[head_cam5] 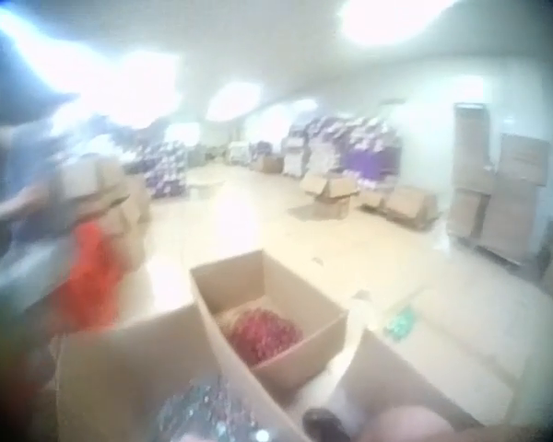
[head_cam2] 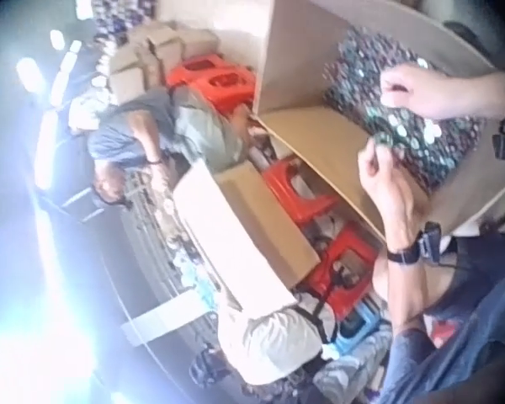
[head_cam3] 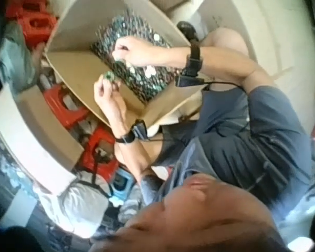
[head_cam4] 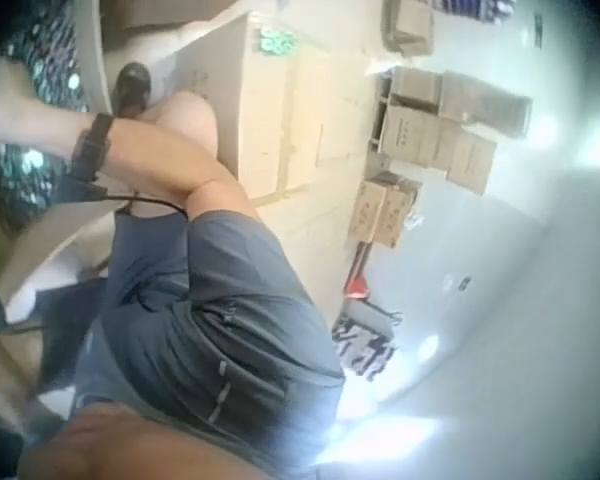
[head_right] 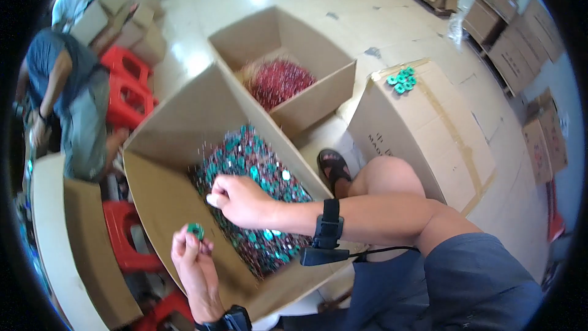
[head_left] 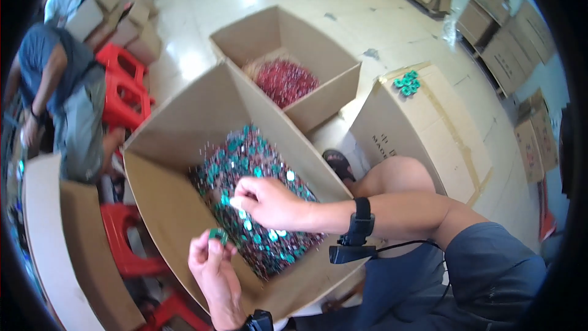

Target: Sorting and inspecting green and red plastic ring-like parts from a large cardboard box on a factory floor.

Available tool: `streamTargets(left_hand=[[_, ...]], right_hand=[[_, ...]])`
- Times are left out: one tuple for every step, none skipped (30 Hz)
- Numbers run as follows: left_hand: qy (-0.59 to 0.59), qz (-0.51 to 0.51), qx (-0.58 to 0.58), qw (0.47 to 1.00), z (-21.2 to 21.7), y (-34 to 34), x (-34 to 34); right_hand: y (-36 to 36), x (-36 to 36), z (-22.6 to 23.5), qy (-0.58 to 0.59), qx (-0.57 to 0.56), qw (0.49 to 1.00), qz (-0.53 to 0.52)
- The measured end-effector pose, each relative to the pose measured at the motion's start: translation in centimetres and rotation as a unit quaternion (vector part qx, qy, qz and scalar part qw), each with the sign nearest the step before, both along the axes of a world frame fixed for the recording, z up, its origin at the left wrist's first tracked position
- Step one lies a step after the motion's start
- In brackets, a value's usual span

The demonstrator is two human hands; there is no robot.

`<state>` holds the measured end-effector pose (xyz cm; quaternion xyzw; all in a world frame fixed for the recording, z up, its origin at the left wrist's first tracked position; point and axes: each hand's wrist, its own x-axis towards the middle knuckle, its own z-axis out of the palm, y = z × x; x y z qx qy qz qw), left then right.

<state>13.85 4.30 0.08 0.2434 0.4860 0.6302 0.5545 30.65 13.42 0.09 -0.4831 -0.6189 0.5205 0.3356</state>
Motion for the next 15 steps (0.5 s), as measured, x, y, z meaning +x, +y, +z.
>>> streamTargets(left_hand=[[0.013,0.019,-0.020,1.000,-0.3,-0.2,-1.0],[0.018,0.037,-0.037,0.998,-0.8,-0.2,-1.5],[0.030,0.032,-0.028,0.999,-1.3,-0.4,-1.5],[0.045,0.030,-0.019,0.998,-1.5,-0.3,-1.6],[0.034,0.023,-0.034,0.999,-0.4,-0.1,-0.8],[0.024,0.016,-0.054,0.998,0.9,-0.6,0.0],[0.003,0.008,-0.066,0.998,1.7,-0.8,0.5],[-0.018,-0.001,-0.080,0.997,2.2,-1.0,0.9],[-0.013,-0.006,-0.077,0.997,2.7,-1.4,1.2],[-0.012,-0.017,-0.074,0.997,3.2,-1.5,1.8],[-0.015,-0.034,-0.060,0.997,3.4,-1.6,1.9],[-0.017,-0.039,-0.064,0.997,3.6,-1.6,2.3],[-0.023,-0.045,-0.078,0.996,3.9,-1.5,2.8],[-0.029,-0.051,-0.095,0.994,3.9,-1.2,3.1],[-0.024,-0.064,-0.100,0.993,3.4,-1.2,2.9]], right_hand=[[0.2,-0.2,-0.2,0.016,0.021,1.000,0.004],[0.4,0.3,-0.4,0.024,0.045,0.999,0.007],[0.3,1.0,-1.4,0.011,0.046,0.998,0.039],[0.5,1.5,-2.0,-0.001,0.046,0.996,0.072],[0.7,2.3,-1.6,-0.037,0.000,0.995,0.092],[0.7,3.1,-0.9,-0.072,-0.054,0.990,0.110],[1.3,4.2,0.4,-0.037,-0.050,0.994,0.088],[3.9,4.8,-2.1,0.053,-0.013,0.997,0.051],[6.5,5.7,-1.3,0.187,-0.051,0.981,-0.018],[9.3,6.8,-1.0,0.313,0.013,0.946,-0.082],[9.9,7.7,1.5,0.262,-0.033,0.958,-0.108],[10.0,8.6,4.0,0.209,-0.074,0.965,-0.137],[9.3,8.0,3.8,0.134,0.063,0.980,-0.132],[8.2,6.9,2.8,0.052,0.196,0.971,-0.125],[7.2,6.7,3.1,0.018,-0.054,0.991,0.117]])
